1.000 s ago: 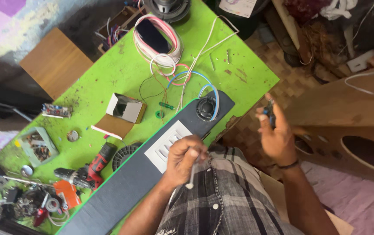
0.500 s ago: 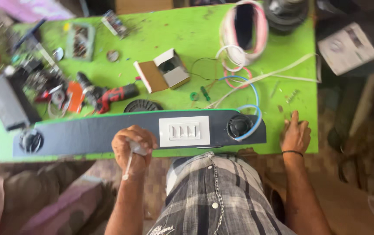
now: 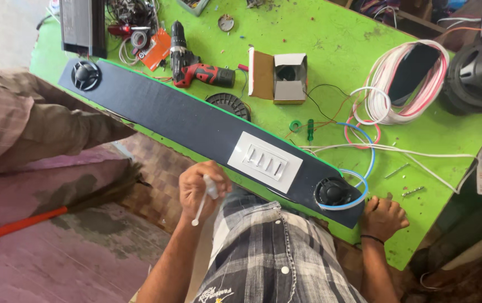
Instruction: The person fits a small round speaker driver into a cutout on a long dark panel resting across their lap, pressing it into place and adjusting a blue wire around it. They apply glue from a small squeeze bottle to the speaker edge, cut and trim wire with pliers, and press the speaker firmly into the panel opening.
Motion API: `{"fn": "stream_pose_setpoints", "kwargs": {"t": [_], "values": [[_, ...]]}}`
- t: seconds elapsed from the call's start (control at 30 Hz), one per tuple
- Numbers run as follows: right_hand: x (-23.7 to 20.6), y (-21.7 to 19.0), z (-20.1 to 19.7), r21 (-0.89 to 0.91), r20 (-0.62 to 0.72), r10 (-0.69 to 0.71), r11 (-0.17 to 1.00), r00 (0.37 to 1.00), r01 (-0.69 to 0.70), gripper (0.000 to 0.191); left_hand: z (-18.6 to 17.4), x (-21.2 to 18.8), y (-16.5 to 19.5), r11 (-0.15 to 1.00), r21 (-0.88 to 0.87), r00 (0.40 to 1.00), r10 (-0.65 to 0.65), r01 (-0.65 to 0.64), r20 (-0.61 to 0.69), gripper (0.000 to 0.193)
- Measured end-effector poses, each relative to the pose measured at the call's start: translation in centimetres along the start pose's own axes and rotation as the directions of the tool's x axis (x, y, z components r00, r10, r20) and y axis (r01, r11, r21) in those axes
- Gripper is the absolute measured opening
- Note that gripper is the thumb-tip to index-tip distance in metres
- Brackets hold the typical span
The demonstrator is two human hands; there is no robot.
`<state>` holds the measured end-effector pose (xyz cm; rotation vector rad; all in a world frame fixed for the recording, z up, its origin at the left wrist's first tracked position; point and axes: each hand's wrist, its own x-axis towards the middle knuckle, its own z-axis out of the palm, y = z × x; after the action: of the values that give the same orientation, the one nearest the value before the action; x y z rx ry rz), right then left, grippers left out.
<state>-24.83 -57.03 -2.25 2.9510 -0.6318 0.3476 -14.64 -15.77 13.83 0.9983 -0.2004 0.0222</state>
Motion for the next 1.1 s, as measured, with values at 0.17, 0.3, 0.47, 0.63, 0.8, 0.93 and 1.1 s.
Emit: {"fn": "stream_pose_setpoints", "kwargs": {"t": [0.17, 0.3, 0.47, 0.63, 0.8, 0.93, 1.1], "values": [[0.7, -0.4, -0.6, 0.059, 0.077, -0.051, 0.997, 0.996, 0.047, 0.023, -2.0, 3.1, -1.1, 0.994, -0.019, 0.993, -0.102, 0.104, 0.057, 0.054], [3.1, -1.4, -3.1, 0.262, 0.049, -0.123, 0.959, 0.991, 0.106, 0.019, -5.6, 7.3, 0.3, 0.988, -0.023, 0.982, -0.15, 0.154, 0.113, 0.056], [13.1, -8.9, -9.6, 0.432, -0.12, 0.052, 0.902, 0.991, 0.005, 0.011, -10.7, 11.5, 2.7, 0.989, 0.035, 0.971, -0.15, 0.146, 0.184, 0.057], [23.9, -30.7, -9.9, 0.488, -0.288, -0.538, 0.629, 0.792, 0.605, 0.017, -13.3, 13.3, 3.6, 0.962, 0.129, 0.944, -0.261, 0.239, 0.2, 0.021], [28.9, -52.4, -6.6, 0.073, 0.412, -0.681, 0.687, 0.605, 0.723, 0.022, -14.3, 13.7, 5.7, 0.957, 0.284, 0.956, -0.144, 0.068, 0.256, 0.048], [28.7, -54.2, -4.7, -0.022, 0.638, -0.557, 0.677, 0.532, 0.736, 0.036, -14.4, 11.9, 7.5, 0.969, 0.214, 0.98, -0.153, 0.123, 0.128, 0.069], [29.4, -53.9, -5.4, 0.131, 0.542, -0.645, 0.698, 0.538, 0.704, 0.031, -12.7, 10.6, 8.7, 0.977, 0.171, 0.987, -0.144, 0.131, 0.069, 0.039]]}}
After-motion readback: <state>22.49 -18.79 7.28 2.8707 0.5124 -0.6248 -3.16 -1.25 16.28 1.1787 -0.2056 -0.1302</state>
